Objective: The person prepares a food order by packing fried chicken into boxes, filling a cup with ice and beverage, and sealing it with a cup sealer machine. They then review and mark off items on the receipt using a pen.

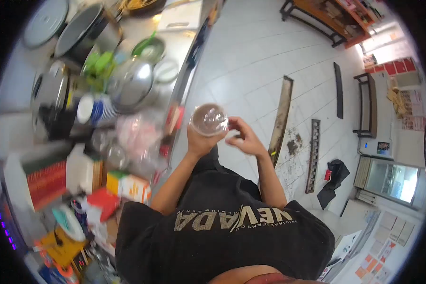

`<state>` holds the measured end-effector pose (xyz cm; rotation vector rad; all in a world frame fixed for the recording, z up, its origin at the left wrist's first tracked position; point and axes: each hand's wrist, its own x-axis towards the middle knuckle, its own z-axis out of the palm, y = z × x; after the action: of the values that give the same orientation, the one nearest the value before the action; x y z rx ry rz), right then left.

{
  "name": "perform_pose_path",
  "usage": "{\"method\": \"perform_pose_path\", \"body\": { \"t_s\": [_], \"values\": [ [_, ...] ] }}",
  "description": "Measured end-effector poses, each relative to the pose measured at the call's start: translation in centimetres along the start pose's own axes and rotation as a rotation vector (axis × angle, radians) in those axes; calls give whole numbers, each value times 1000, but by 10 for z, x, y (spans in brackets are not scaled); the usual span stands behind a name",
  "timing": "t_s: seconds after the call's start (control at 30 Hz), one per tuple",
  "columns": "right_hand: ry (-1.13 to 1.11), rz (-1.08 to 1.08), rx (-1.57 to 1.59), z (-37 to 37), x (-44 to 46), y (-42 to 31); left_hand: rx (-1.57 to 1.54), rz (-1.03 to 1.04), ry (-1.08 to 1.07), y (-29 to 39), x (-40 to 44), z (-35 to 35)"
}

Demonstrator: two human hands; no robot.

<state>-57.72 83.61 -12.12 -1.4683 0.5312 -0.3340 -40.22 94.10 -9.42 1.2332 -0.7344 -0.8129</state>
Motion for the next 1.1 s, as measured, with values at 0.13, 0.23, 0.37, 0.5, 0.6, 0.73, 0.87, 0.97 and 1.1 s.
{"method": "perform_pose_path", "body": {
  "t_s": [0.13, 0.23, 0.37, 0.5, 0.6, 0.73, 0.87, 0.97, 1.1],
  "values": [
    [170, 12, -12, -79, 72, -33, 12, 48, -139, -41, 138, 56],
    [248, -47, 50, -152, 134, -39, 339, 211, -329, -47, 240, 100],
    [375, -40, 205, -258, 230, -32, 512, 307, -489, -57, 385, 152],
    [391, 41, 234, -374, 352, -19, 577, 83, -603, -89, 535, 187],
    [317, 5, 41, -465, 465, -41, 617, -44, -559, -115, 651, 180],
    [212, -61, -44, -584, 640, -36, 749, -312, -277, -112, 769, 151],
    [203, -115, -23, -673, 815, -49, 533, -452, 20, -146, 875, 129],
    [231, -138, 13, -735, 947, -36, 417, -472, 157, -180, 975, 134],
    [341, -195, -99, -798, 1099, -48, 237, -391, 175, -240, 1115, 154]
  ]
}}
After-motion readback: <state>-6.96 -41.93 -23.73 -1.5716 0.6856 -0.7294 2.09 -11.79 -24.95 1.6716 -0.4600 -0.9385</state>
